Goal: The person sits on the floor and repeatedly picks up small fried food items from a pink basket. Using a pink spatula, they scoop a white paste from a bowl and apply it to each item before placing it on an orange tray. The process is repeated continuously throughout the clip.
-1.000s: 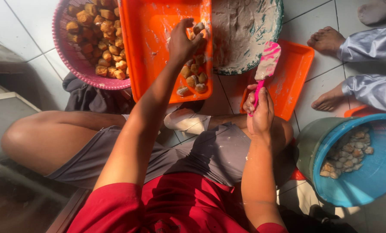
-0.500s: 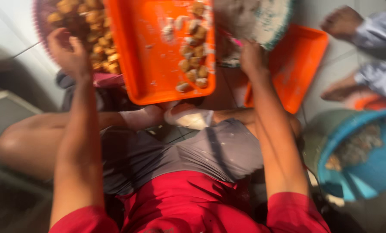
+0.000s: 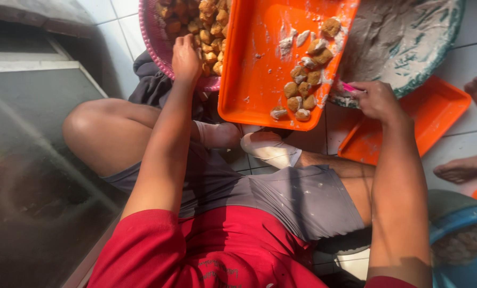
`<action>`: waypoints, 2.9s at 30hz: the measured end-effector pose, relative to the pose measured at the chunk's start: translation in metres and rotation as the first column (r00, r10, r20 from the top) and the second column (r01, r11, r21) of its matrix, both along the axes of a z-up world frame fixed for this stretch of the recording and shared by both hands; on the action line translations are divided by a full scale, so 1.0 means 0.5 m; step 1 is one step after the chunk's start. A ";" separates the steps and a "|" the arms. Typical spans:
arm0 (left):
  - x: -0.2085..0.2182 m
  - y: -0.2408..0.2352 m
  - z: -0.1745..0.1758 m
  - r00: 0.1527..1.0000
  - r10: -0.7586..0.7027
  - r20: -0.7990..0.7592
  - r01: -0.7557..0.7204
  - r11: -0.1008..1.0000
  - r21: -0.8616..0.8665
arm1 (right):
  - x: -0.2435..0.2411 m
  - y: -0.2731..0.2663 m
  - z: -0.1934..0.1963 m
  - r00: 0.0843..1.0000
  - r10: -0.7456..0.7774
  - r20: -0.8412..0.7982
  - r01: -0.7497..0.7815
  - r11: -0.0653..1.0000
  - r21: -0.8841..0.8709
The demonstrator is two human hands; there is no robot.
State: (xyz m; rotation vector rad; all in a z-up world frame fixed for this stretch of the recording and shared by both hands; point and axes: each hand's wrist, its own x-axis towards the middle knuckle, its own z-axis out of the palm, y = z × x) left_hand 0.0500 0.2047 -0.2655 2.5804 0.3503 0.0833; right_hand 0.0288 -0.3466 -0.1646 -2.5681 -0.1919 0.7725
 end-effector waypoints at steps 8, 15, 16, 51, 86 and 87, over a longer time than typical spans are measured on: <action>0.011 0.032 0.035 0.980 -0.145 0.133 0.136 0.988 0.077 | -0.129 -0.015 0.015 0.600 -0.597 -0.533 0.772 0.257 0.581; 0.054 -0.115 0.239 0.893 0.085 0.443 0.148 0.872 -0.466 | -0.191 0.161 0.106 0.579 -0.459 -0.675 0.621 -0.289 0.729; 0.040 -0.169 0.268 0.893 0.061 0.446 0.214 0.813 -0.541 | -0.199 0.189 0.123 0.578 -0.456 -0.676 0.610 -0.309 0.730; -0.103 -0.526 0.462 0.973 -0.230 0.024 0.078 0.226 -0.971 | -0.286 0.270 0.233 0.626 -0.772 -0.110 0.485 0.275 0.830; -0.069 -0.431 0.644 0.512 -0.675 0.531 0.700 0.686 0.197 | -0.303 0.259 0.307 0.529 -0.672 0.518 0.259 0.710 0.655; -0.072 -0.432 0.649 0.521 -0.669 0.530 0.712 0.683 0.162 | -0.305 0.262 0.314 0.540 -0.667 0.514 0.257 0.712 0.654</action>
